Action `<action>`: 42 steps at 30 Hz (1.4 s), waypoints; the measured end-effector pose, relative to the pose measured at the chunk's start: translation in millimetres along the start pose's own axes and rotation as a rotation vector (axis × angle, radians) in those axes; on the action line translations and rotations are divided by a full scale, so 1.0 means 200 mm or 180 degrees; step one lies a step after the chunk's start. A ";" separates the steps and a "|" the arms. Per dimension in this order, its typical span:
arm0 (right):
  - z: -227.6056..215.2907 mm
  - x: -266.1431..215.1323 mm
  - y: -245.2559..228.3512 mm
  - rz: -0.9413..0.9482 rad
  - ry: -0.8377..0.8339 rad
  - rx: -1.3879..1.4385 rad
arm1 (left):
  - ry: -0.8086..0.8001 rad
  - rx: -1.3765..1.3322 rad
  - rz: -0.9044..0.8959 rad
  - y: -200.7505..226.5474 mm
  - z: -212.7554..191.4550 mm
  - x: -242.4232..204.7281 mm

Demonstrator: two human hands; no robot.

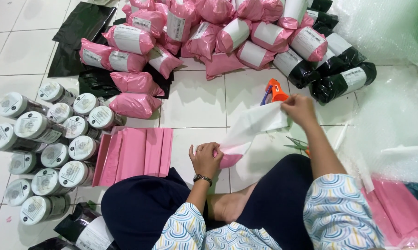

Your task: The person wraps a small jar in bubble wrap, secures it with tape, places it inside a pink poly mailer, and seals the bag. They then affix a shipping label to the outside of the package.

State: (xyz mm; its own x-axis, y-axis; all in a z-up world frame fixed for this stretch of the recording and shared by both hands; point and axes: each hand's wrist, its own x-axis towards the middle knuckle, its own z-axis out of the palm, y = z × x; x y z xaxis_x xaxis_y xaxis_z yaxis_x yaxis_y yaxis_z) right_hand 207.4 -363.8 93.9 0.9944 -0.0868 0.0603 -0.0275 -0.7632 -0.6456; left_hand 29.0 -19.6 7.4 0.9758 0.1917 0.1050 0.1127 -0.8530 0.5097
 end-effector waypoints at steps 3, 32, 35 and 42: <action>-0.17 -0.01 -0.04 -0.0033 0.0167 0.0001 | -0.0029 -0.0064 0.0007 0.01 0.01 0.01; 0.34 -0.42 -0.01 0.1408 -0.0313 0.3090 | -0.0200 -0.0116 0.0354 -0.05 -0.02 -0.03; 0.19 -0.24 0.39 0.1546 -0.0233 0.2852 | -0.0676 -0.0132 0.0581 -0.04 -0.13 -0.02; -0.71 -0.30 0.23 0.0731 0.0219 -0.0999 | -0.1479 -0.0597 0.0965 -0.13 -0.35 0.04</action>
State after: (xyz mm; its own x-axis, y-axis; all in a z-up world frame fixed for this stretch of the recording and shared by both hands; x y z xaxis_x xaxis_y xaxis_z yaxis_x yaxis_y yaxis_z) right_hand 131.9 -484.9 167.8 0.9499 -0.3126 -0.0007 -0.2889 -0.8767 -0.3847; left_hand 21.2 38.6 53.8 0.9439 -0.3165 -0.0943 -0.1779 -0.7279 0.6622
